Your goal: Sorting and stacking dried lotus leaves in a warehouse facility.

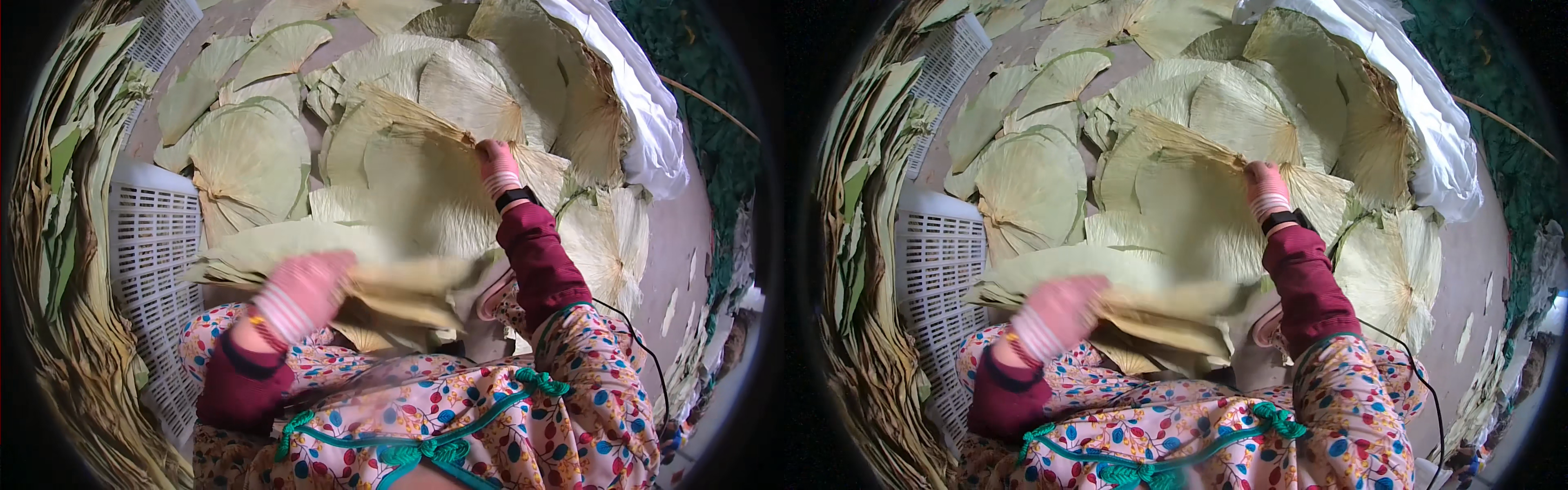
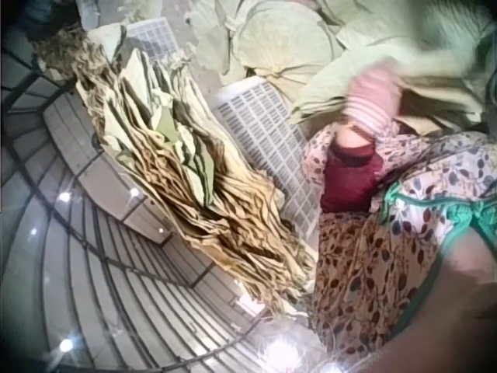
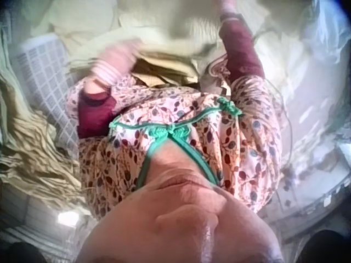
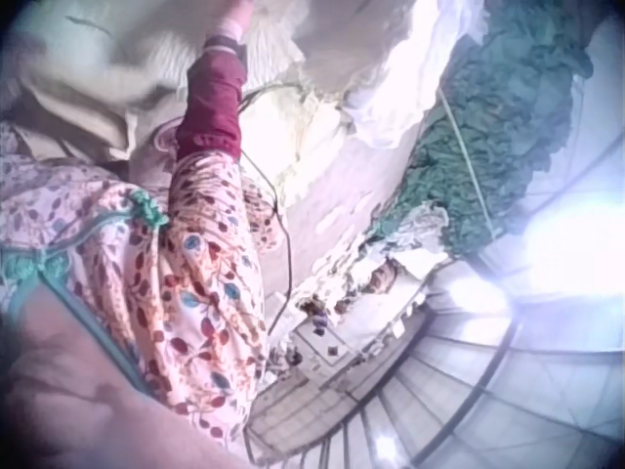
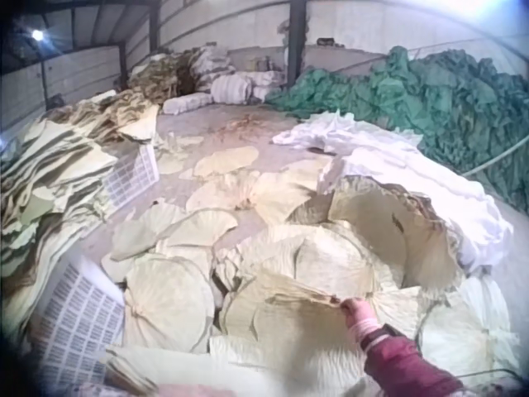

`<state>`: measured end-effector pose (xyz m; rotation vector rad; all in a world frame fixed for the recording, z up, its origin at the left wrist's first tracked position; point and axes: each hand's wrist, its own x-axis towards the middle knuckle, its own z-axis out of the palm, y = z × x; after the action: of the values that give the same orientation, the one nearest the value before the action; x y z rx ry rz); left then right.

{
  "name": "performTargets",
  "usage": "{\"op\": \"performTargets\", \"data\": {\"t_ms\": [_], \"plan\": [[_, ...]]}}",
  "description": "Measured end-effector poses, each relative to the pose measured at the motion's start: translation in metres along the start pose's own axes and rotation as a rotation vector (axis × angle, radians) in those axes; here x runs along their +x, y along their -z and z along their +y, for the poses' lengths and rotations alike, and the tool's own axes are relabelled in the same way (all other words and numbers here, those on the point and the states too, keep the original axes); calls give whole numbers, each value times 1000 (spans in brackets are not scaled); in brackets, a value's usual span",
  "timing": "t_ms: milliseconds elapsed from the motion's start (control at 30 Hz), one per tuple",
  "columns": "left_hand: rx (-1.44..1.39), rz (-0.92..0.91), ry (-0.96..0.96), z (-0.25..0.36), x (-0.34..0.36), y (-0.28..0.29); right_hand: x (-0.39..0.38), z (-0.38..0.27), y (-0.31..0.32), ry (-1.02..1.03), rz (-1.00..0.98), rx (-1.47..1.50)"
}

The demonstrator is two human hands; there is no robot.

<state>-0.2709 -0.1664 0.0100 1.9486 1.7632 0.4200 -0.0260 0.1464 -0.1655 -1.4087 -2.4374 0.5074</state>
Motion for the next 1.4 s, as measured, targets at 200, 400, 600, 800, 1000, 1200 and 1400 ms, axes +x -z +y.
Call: {"op": "performTargets", "data": {"t_ms": [200, 400, 600, 800, 1000, 1200, 1400], "plan": [[-127, 858, 421, -30, -38, 91, -96, -125, 12, 625, -477, 20], [250, 855, 418, -13, -3, 52, -230, -174, -48, 393, -1026, 951], [172, 107, 95, -3, 6, 0, -90, -30, -56, 751, 26, -33], [211, -319, -106, 19, 11, -32, -47, -5, -59, -338, -164, 290], [273, -212, -109, 19, 14, -49, -56, -51, -65, -287, -148, 444], [368, -83, 3, 16, 21, -53, -122, -149, 0, 273, -752, 1043], [316, -180, -10, 16, 21, -53, -8, -62, -28, 69, 12, 365]]}}
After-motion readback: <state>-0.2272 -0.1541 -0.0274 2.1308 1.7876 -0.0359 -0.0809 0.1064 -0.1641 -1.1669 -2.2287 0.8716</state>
